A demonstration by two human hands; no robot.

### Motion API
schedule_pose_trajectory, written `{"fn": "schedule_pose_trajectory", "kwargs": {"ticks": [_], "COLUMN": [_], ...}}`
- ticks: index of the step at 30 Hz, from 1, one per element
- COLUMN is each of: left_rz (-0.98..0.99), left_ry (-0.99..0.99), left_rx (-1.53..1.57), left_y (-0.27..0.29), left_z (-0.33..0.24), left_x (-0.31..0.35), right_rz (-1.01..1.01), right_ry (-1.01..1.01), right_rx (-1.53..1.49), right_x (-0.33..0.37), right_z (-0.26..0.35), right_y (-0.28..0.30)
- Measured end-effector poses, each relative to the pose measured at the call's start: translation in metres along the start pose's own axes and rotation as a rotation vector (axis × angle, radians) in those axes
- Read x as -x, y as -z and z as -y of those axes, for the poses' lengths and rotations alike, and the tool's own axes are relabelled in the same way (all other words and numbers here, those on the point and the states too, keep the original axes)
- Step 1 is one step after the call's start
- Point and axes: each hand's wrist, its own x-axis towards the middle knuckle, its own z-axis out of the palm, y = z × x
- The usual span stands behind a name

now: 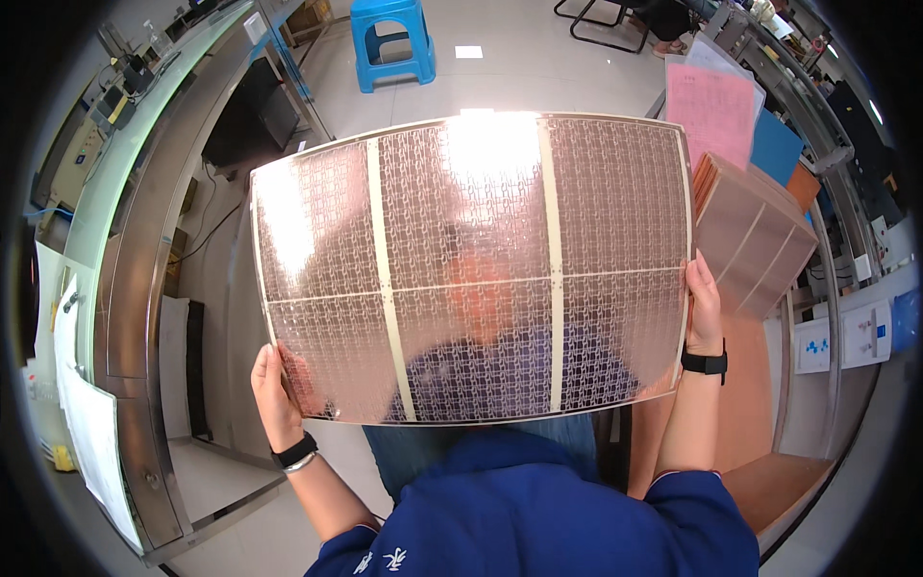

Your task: Picking up flexible copper-patterned circuit sheets, inspecting them under light, and placing them into an organizer rack.

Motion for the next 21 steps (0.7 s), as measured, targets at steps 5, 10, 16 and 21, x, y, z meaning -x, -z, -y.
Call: {"fn": "schedule_pose_trajectory", "kwargs": {"ticks": [5, 10, 16, 21], "left_rz": [0.280, 0.430, 0.378, 0.412], "left_ry": [-0.008, -0.229, 0.022, 0.055], "left_rx": [0.284, 0.923, 0.676, 0.662], "left_y": [0.017, -0.013, -0.141, -0.121], "left_z": [-0.020, -0.032, -0.004, -0.014], "left_x": [-0.003, 0.001, 0.066, 0.048], "right_rz": [-0.068, -0.123, -0.129, 0.075], "right_ry": [-0.015, -0.067, -0.123, -0.209], "right_rx": [-0.078, -0.370, -0.668, -0.583], "right_x": [-0.001, 0.002, 0.038, 0.030], "right_z": [-0.005, -0.050, -0.068, -0.056], "right_y": [-0.012, -0.028, -0.119, -0.080]}}
